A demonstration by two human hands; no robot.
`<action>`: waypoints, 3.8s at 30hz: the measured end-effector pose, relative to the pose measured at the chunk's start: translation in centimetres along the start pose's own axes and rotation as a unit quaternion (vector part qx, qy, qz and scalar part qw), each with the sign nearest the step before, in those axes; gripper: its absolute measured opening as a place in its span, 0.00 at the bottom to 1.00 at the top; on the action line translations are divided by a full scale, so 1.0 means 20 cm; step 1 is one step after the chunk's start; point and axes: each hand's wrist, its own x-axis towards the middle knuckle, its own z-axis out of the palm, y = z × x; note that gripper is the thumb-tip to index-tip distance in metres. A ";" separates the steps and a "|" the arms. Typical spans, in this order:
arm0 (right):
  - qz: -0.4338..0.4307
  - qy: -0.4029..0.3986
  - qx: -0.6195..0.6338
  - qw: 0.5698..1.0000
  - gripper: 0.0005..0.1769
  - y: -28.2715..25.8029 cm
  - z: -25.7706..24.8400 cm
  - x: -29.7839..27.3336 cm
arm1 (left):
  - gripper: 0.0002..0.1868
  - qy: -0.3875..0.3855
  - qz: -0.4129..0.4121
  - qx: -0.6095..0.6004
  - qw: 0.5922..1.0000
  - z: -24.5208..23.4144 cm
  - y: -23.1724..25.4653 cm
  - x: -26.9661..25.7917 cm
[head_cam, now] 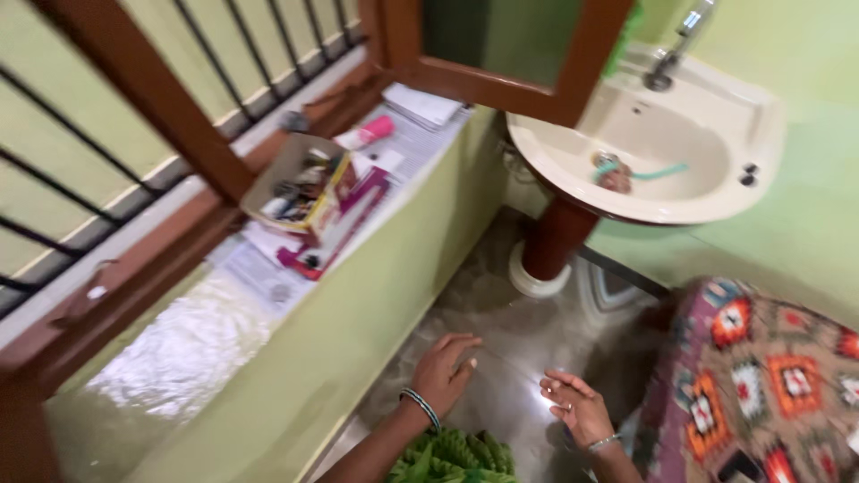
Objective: The person picks up various small items from a windowsill and places them onto a nearby patterned surface. The items handled include a bottle, a hairbrush, a tube, a small box, and other miscellaneous objects.
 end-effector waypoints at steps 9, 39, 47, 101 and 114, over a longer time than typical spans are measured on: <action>0.039 -0.049 -0.075 0.995 0.19 -0.02 0.62 0.22 | 0.15 0.285 0.066 0.003 0.956 -0.81 -0.03 0.10; -0.508 -0.157 -0.674 0.513 0.33 -1.20 2.78 0.42 | 0.14 0.316 0.073 0.162 0.932 -1.34 -0.54 0.35; -0.454 -0.119 -0.744 0.475 0.28 -1.08 2.83 0.55 | 0.14 0.309 0.074 0.174 0.932 -1.36 -0.51 0.34; -0.258 -0.395 -0.095 0.876 0.36 -1.24 2.46 0.28 | 0.18 0.285 0.100 0.185 0.935 -1.37 -0.54 0.32; -0.200 -0.348 0.056 0.914 0.27 -1.04 2.45 0.26 | 0.33 0.299 0.089 0.180 0.933 -1.36 -0.39 0.35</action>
